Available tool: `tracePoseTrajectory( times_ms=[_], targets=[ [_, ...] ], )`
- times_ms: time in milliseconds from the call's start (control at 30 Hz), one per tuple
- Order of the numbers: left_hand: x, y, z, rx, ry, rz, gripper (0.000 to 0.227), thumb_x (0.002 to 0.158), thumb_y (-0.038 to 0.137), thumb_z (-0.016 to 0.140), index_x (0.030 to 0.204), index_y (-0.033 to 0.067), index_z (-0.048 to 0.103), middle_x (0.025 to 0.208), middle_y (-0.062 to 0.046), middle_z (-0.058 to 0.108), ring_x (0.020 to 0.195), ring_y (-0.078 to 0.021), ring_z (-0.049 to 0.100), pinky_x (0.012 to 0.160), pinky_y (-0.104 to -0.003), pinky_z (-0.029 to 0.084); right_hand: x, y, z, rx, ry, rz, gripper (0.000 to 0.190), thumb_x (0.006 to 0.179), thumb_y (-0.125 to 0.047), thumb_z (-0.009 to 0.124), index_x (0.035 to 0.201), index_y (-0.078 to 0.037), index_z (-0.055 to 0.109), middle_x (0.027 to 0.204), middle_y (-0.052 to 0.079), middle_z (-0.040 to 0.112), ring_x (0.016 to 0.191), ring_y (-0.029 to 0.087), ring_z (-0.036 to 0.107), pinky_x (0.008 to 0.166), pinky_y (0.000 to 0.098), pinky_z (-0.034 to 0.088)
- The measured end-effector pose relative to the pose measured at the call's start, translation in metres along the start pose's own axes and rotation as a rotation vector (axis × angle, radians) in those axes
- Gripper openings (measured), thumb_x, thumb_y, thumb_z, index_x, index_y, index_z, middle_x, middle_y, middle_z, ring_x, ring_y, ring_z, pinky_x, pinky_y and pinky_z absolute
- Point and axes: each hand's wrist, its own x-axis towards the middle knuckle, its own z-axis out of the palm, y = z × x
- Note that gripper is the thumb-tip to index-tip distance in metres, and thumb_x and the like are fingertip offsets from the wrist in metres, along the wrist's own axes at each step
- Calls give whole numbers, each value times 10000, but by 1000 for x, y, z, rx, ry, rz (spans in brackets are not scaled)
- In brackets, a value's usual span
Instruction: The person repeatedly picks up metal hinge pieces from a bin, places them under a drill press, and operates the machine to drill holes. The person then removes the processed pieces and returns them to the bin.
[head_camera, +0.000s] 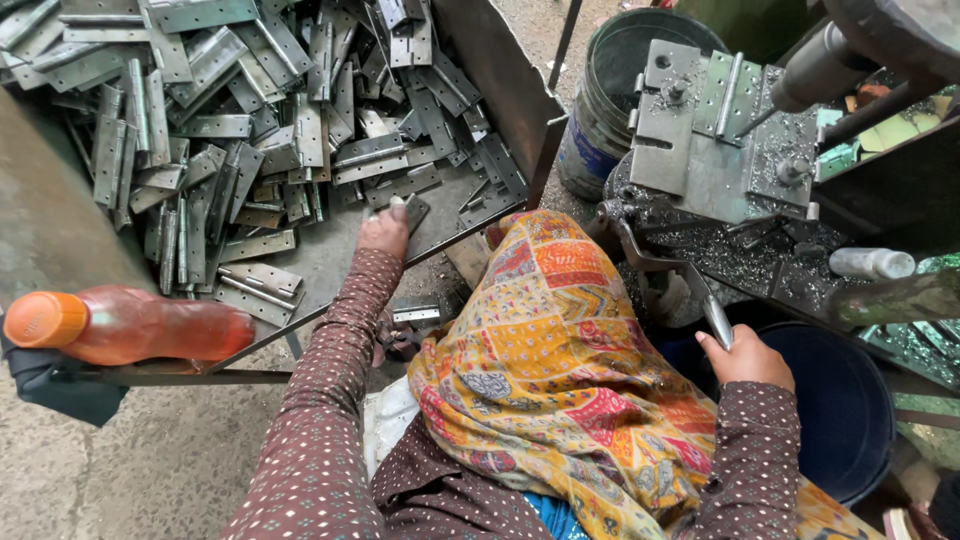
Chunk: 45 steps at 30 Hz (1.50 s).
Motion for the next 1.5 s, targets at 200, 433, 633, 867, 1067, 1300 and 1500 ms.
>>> tracePoseTrajectory(
  times_ms=[200, 433, 633, 867, 1067, 1300, 1500],
  targets=[
    [-2, 0, -18, -77, -115, -43, 389, 907, 128, 529, 1277, 11, 508, 951, -177, 686, 834, -300, 695, 886, -490, 515, 1, 5, 5, -10, 24, -4, 526, 903, -604, 609, 990, -91, 682, 849, 210, 727, 833, 421, 706, 717, 524, 548],
    [-4, 26, -3, 44, -101, 7, 285, 1021, 181, 400, 1231, 58, 548, 892, -152, 693, 852, -317, 698, 974, -503, 464, -1, 2, 3, -1, 25, 7, 510, 899, -595, 613, 991, -98, 682, 851, 213, 727, 833, 424, 705, 714, 526, 548],
    [2, 12, -17, -126, -169, -36, 370, 1158, 252, 268, 1152, 22, 557, 848, -172, 696, 809, -334, 709, 1095, -506, 468, -2, 2, 5, 4, 16, 18, 515, 897, -593, 615, 992, -92, 679, 861, 216, 728, 842, 424, 704, 722, 527, 546],
    [1, -9, -38, -303, -145, -357, 426, 860, 107, 544, 1268, -5, 493, 941, -231, 698, 843, -383, 692, 765, -470, 570, -1, 1, 4, 24, 20, 10, 512, 888, -590, 615, 1000, -94, 673, 868, 228, 725, 847, 433, 703, 726, 533, 546],
    [27, 28, -107, -470, 8, -377, 429, 930, 260, 629, 1256, 25, 479, 885, -255, 690, 821, -454, 653, 730, -543, 516, -2, 1, 5, 80, 32, 7, 475, 871, -563, 630, 958, -97, 650, 837, 223, 715, 822, 434, 697, 721, 547, 539],
    [65, 125, -240, -897, 296, 51, 332, 930, 199, 659, 1229, 86, 570, 948, -163, 724, 815, -344, 709, 684, -447, 552, -1, 1, 8, 125, 24, 7, 440, 859, -532, 645, 952, -102, 640, 786, 189, 709, 778, 403, 695, 704, 528, 541],
    [104, 269, -270, -785, -6, 126, 455, 971, 323, 618, 1237, -37, 533, 1301, -258, 529, 898, -321, 676, 791, -419, 593, 0, 2, 12, 129, 24, 7, 444, 849, -532, 654, 972, -106, 637, 805, 179, 711, 790, 384, 703, 722, 504, 551]
  ],
)
